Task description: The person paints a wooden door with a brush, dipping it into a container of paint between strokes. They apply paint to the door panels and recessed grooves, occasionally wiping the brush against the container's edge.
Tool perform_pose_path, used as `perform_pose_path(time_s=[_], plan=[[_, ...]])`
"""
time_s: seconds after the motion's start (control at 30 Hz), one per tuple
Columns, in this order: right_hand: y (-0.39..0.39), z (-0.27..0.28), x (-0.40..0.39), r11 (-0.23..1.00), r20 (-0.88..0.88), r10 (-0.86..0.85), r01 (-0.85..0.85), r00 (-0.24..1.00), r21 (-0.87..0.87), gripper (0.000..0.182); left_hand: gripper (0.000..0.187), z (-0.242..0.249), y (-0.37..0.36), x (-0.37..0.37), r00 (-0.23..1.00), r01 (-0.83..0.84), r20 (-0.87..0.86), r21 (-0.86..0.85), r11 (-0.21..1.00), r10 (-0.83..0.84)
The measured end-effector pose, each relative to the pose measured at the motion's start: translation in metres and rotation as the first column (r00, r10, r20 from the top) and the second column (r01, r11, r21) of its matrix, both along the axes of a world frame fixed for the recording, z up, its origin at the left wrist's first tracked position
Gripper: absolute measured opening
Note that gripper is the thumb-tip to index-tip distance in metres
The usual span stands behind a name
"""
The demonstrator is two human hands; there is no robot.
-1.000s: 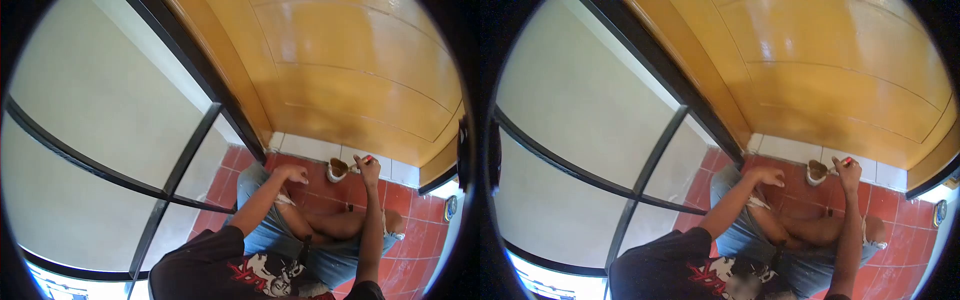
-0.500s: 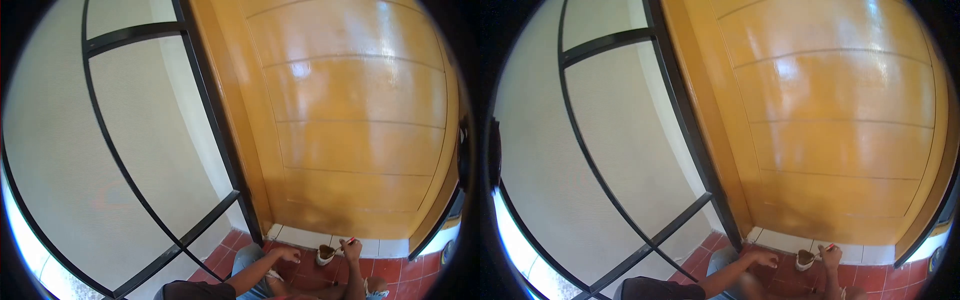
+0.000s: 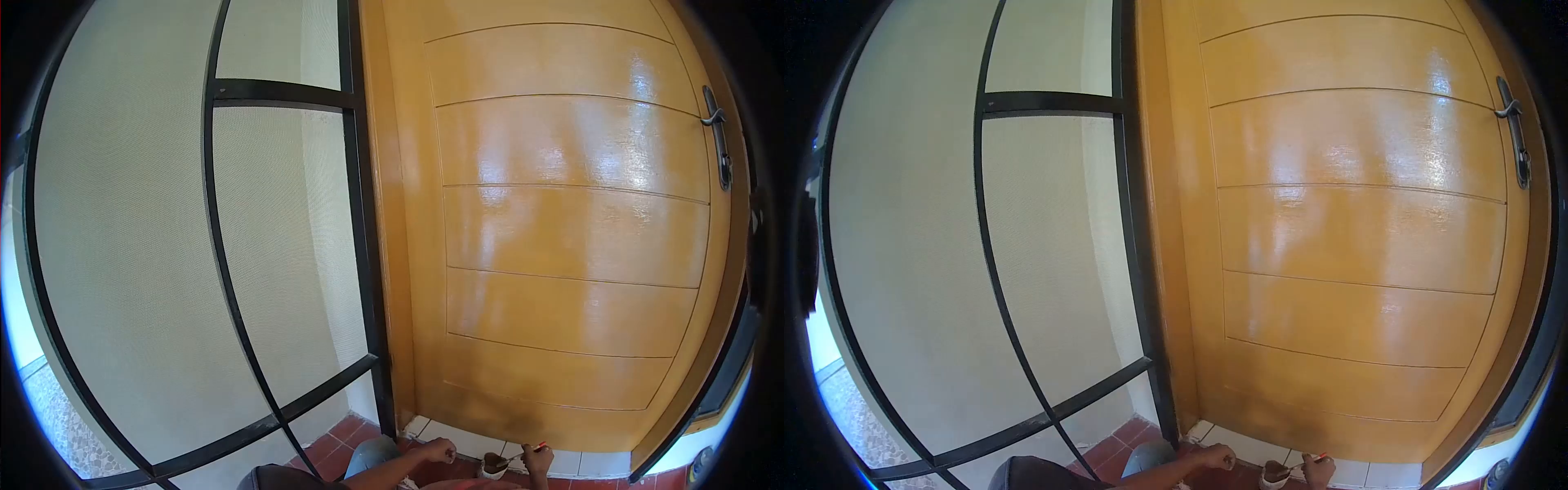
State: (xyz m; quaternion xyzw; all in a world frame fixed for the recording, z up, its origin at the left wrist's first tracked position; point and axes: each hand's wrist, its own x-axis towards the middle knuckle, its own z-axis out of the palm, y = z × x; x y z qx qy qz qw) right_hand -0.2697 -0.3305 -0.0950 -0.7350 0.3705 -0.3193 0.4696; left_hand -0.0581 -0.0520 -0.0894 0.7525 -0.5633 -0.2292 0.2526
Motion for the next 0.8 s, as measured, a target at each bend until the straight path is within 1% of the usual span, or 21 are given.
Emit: perform_pose_path(time_s=[0.07, 0.17, 0.3, 0.37, 0.4, 0.47, 0.5, 0.57, 0.6, 0.67, 0.7, 0.77, 0.8], plan=[[-0.004, -0.002, 0.001, 0.996, -0.004, 0.016, -0.017, 1.0, -0.084, 0.028, 0.016, 0.007, 0.0, -0.002, 0.997, -0.079, 0.012, 0.027, 0.997, 0.078], [-0.002, 0.003, -0.001, 0.997, -0.028, 0.006, -0.008, 1.0, -0.082, 0.028, 0.017, 0.001, -0.001, 0.001, 0.995, -0.093, -0.019, -0.007, 0.996, 0.093], [0.0, 0.007, -0.002, 0.999, -0.027, 0.005, -0.006, 1.0, -0.039, 0.029, 0.017, 0.0, -0.003, 0.0, 0.994, -0.113, 0.012, 0.017, 0.993, 0.113], [0.0, 0.005, -0.003, 0.987, -0.011, 0.025, -0.026, 1.0, -0.159, 0.03, 0.017, -0.001, -0.002, 0.0, 0.992, -0.129, 0.013, -0.001, 0.992, 0.129], [0.0, 0.004, -0.003, 0.987, -0.012, 0.025, -0.027, 1.0, -0.158, 0.03, 0.017, -0.002, -0.002, 0.0, 0.991, -0.13, 0.011, 0.0, 0.991, 0.13], [0.005, 0.015, -0.005, 1.0, -0.022, 0.013, -0.013, 1.0, -0.006, 0.028, 0.017, 0.0, -0.002, -0.001, 0.989, -0.148, 0.003, -0.026, 0.989, 0.148], [0.009, 0.02, -0.008, 1.0, -0.025, 0.014, -0.014, 1.0, -0.002, 0.028, 0.017, 0.0, -0.001, -0.002, 0.989, -0.148, 0.0, -0.022, 0.989, 0.148], [0.022, 0.044, -0.018, 0.997, -0.027, 0.068, -0.069, 0.997, -0.04, 0.024, 0.018, 0.019, 0.001, -0.008, 0.989, -0.145, 0.029, 0.005, 0.989, 0.144], [0.022, 0.046, -0.018, 0.997, -0.034, 0.062, -0.063, 0.997, -0.034, 0.024, 0.018, 0.019, -0.001, -0.007, 0.99, -0.138, 0.022, 0.011, 0.99, 0.138], [0.022, 0.041, -0.019, 0.998, -0.008, 0.064, -0.064, 0.998, -0.02, 0.025, 0.019, 0.013, -0.004, -0.006, 0.991, -0.134, -0.011, -0.047, 0.99, 0.134], [0.02, 0.037, -0.017, 0.999, -0.022, 0.051, -0.051, 0.998, -0.007, 0.025, 0.019, 0.011, -0.005, -0.005, 0.992, -0.122, -0.025, -0.033, 0.992, 0.121], [0.018, 0.028, -0.016, 0.996, 0.068, 0.04, -0.045, 0.997, 0.074, 0.027, 0.023, 0.023, -0.005, -0.01, 0.991, -0.132, -0.018, -0.112, 0.985, 0.131], [0.017, 0.026, -0.017, 0.999, 0.03, 0.05, -0.05, 0.998, 0.0, 0.028, 0.025, 0.03, -0.003, -0.013, 0.989, -0.147, -0.035, -0.114, 0.983, 0.144]])
